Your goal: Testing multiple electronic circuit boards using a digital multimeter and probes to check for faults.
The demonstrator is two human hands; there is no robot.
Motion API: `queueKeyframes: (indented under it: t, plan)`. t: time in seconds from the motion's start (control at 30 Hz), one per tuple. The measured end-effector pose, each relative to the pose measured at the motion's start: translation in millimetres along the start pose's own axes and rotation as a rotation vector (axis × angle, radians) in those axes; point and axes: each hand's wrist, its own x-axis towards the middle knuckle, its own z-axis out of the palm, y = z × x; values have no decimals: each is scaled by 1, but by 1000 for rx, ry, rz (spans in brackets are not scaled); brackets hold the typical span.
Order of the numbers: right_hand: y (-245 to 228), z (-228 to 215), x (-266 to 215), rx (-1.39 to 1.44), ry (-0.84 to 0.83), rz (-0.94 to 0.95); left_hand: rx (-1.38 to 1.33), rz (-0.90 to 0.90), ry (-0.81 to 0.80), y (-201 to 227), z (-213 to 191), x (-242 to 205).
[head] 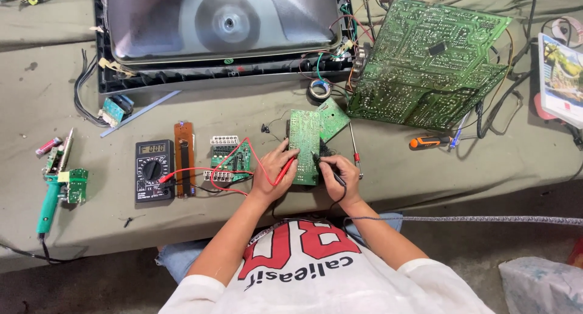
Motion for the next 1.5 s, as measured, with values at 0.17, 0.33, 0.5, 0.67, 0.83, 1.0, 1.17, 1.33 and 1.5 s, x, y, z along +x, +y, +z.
queueKeyframes:
  t: [0.17,0.33,0.5,0.67,0.83,1.0,1.17,1.33,1.5]
  plan:
    - [-1,2,-2,-19,0,-11,18,2,-9,2,-2,1]
    - [-5,1,-2,-25,10,-10,107,45,-4,-3,7,-5]
    - [-10,1,5,-26,6,12,233,114,17,-3,10,-4]
    - [-5,-1,4,16,-7,66,308,126,19,-10,16,-7]
    - [-5,-2,4,55,-1,115,319,138,29,-5,14,-6]
    - [-7,-3,6,119,-18,148,293,107,23,-6,13,-6]
    - [-6,-4,6,138,-22,162,282,124,40,-5,13,-5]
    - [-17,-8,9,39,-81,175,242,96,-83,8,2,-1]
    - [-20,-7,12,55,-91,171,251,90,-84,5,3,-2]
